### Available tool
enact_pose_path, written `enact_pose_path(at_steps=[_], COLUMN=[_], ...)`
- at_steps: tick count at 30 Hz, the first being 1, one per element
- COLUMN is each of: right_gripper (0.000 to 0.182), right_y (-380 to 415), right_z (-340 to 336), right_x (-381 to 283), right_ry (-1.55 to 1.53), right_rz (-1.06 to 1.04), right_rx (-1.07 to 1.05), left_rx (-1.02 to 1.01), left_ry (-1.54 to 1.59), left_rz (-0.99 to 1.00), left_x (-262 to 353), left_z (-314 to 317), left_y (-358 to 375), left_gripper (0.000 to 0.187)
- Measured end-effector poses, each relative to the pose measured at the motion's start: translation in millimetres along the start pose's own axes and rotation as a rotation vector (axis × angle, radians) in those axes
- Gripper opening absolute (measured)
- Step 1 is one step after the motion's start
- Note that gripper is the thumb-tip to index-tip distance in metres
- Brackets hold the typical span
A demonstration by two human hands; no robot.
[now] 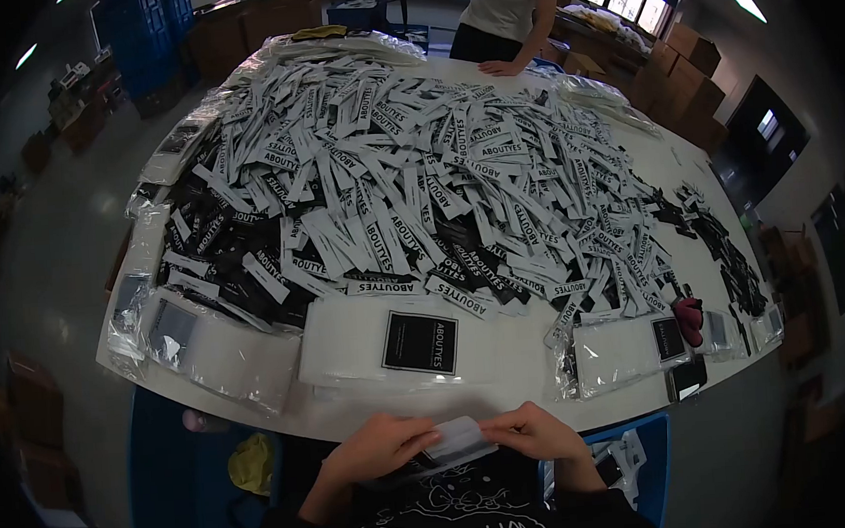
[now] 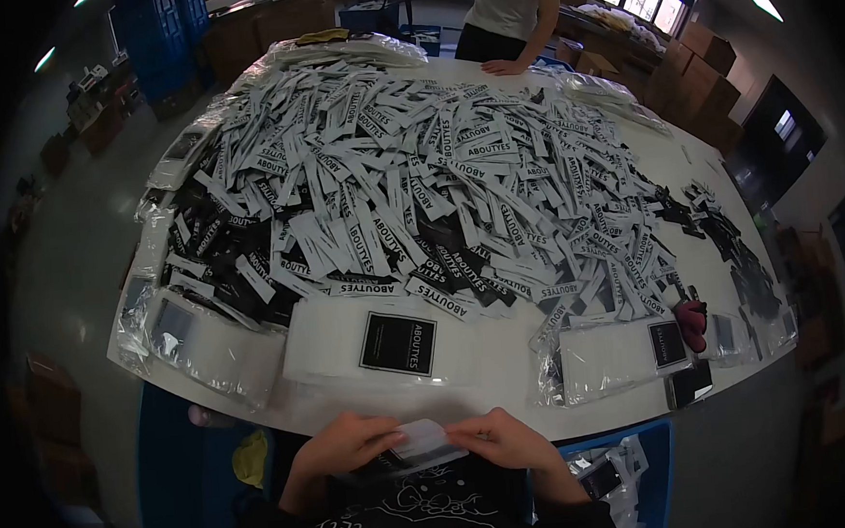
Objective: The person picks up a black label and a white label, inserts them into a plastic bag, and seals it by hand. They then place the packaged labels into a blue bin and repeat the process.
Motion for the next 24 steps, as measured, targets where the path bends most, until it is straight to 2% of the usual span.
enact_pose_path(at_steps=[2,5,8,9,11,13,14,15,17,18,21,24], right_gripper=[0.015,0.016,0.022,0.022,0.027,0.029,0.026,0.026,0.025,0.022,0.017,0.015], right_y=[2,-6,-8,-10,-22,-31,-36,-35,-37,-39,-39,-36], right_z=[22,36,49,50,19,7,10,14,19,19,29,28], right_x=[4,1,33,37,36,7,23,18,-8,-6,-8,-9], right_ry=[0.102,0.054,0.035,0.034,-0.517,-1.015,-0.892,-0.894,-0.502,-0.551,-0.554,-0.561], right_rz=[0.059,0.085,0.138,0.136,0.184,0.115,0.028,0.029,-0.09,-0.02,-0.082,-0.075], right_rx=[-0.291,-0.351,-0.395,-0.397,-0.062,0.102,0.024,0.032,0.132,0.134,0.059,0.096], left_rx=[-0.014,-0.018,-0.063,-0.016,0.036,0.458,0.472,0.465,0.479,0.474,0.432,0.432], left_ry=[0.023,0.048,0.092,0.08,0.074,0.381,0.517,0.518,0.563,0.561,0.522,0.446], left_rz=[0.033,0.043,0.008,0.009,0.007,-0.155,-0.192,-0.194,-0.097,-0.094,-0.109,-0.038], left_x=[8,16,15,13,4,-22,-26,-23,-11,-10,-10,-7], left_z=[5,13,16,6,1,-34,-33,-29,-28,-28,-25,-23], left_y=[-1,-4,-3,-4,-4,-5,-4,-7,-12,-13,-12,-10], left_gripper=[0.019,0.017,0.016,0.015,0.014,0.013,0.012,0.012,0.016,0.016,0.014,0.014])
Point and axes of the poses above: each hand's wrist, its own y-axis away from the middle knuckle, its own z-axis out of the palm, x = y × z, the point moved 10 cm from there along -y, towards the middle knuckle, and after that the axes turned 9 degrees about x, right-handed, at the moved point
